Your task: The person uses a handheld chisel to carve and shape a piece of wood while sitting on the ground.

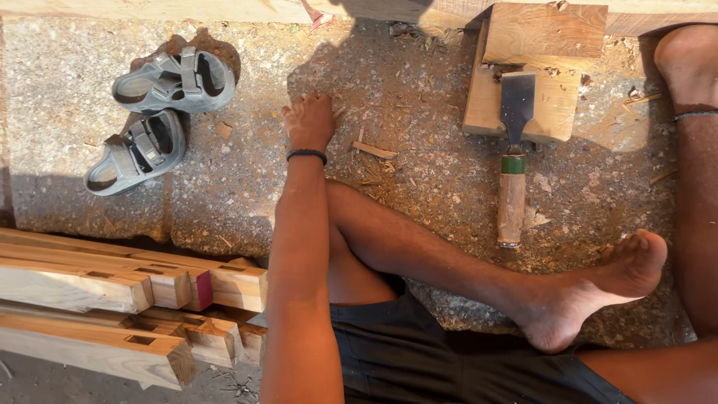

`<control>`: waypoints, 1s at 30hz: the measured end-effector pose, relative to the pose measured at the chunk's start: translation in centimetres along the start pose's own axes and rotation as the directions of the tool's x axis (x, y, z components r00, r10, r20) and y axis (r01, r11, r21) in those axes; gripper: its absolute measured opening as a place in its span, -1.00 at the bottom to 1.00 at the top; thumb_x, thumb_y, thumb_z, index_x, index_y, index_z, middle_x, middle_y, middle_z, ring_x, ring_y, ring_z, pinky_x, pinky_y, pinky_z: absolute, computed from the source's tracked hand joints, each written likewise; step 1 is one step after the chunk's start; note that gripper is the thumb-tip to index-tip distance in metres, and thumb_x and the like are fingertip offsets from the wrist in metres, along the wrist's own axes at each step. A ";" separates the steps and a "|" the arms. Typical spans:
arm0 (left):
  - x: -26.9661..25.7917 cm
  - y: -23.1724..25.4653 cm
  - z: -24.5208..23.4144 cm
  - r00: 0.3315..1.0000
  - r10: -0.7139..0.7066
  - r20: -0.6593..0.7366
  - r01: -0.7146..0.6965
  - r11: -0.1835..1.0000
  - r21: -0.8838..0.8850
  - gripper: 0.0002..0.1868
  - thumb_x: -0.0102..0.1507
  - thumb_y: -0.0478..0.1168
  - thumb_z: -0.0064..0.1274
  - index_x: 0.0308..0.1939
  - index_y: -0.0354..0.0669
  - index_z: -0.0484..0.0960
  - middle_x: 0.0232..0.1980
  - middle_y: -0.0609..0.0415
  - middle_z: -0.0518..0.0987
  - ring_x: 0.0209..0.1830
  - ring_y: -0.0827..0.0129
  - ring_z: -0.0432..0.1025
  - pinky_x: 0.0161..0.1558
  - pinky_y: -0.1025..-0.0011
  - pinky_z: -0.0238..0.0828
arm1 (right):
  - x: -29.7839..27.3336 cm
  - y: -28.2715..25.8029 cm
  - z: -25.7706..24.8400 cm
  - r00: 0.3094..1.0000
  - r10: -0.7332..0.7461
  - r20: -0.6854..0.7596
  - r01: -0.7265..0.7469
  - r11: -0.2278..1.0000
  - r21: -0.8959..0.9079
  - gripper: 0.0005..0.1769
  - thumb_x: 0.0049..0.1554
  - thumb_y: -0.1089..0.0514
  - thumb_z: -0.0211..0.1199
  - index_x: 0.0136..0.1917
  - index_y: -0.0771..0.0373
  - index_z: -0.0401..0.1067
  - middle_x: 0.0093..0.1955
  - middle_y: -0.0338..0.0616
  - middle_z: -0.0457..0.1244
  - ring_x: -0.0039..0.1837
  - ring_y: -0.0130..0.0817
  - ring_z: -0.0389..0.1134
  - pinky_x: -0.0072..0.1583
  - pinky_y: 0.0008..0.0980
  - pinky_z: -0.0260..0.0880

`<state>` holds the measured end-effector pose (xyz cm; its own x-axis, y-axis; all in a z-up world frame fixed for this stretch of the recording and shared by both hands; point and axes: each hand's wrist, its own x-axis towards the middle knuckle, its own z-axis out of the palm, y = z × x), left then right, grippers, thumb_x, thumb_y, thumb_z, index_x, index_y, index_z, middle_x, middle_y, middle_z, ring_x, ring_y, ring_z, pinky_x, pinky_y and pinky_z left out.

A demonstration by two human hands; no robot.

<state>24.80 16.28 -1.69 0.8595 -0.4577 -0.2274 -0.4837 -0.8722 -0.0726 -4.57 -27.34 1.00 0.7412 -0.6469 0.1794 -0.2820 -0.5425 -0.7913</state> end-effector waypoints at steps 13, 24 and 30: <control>-0.7 2.4 -2.9 0.998 0.023 -0.052 -0.024 0.999 -0.031 -0.35 0.20 0.21 0.23 0.26 0.04 0.47 0.30 -0.02 0.40 0.37 0.01 0.24 0.33 -0.10 0.15 | -0.2 0.2 -0.6 1.000 -0.020 0.021 0.021 1.000 -0.012 -0.71 0.41 0.09 0.19 0.14 0.43 0.36 -0.10 -0.02 0.32 -0.15 -0.31 0.37 -0.07 -0.34 0.47; -2.3 3.4 -2.8 0.990 0.117 -0.082 -0.131 0.972 -0.195 -0.49 0.14 0.08 0.35 0.07 -0.02 0.60 0.22 0.03 0.48 0.28 0.05 0.36 0.28 -0.02 0.27 | 0.8 0.4 -1.0 0.999 -0.027 0.040 0.028 1.000 -0.014 -0.73 0.39 0.12 0.20 0.13 0.43 0.37 -0.10 -0.01 0.33 -0.14 -0.32 0.37 -0.07 -0.34 0.46; -2.2 3.5 -3.8 0.983 0.160 -0.087 -0.176 0.959 -0.220 -0.53 0.17 0.08 0.32 0.05 -0.02 0.61 0.18 0.00 0.52 0.21 0.01 0.43 0.17 -0.01 0.36 | 1.6 0.4 -1.6 0.999 -0.039 0.022 0.039 0.999 -0.013 -0.74 0.38 0.14 0.21 0.13 0.43 0.37 -0.10 -0.01 0.33 -0.14 -0.32 0.37 -0.07 -0.34 0.46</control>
<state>21.84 13.54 2.23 0.7819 -0.6049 -0.1507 -0.5790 -0.7942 0.1844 -4.47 -29.45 1.89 0.7650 -0.6132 0.1966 -0.2609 -0.5743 -0.7760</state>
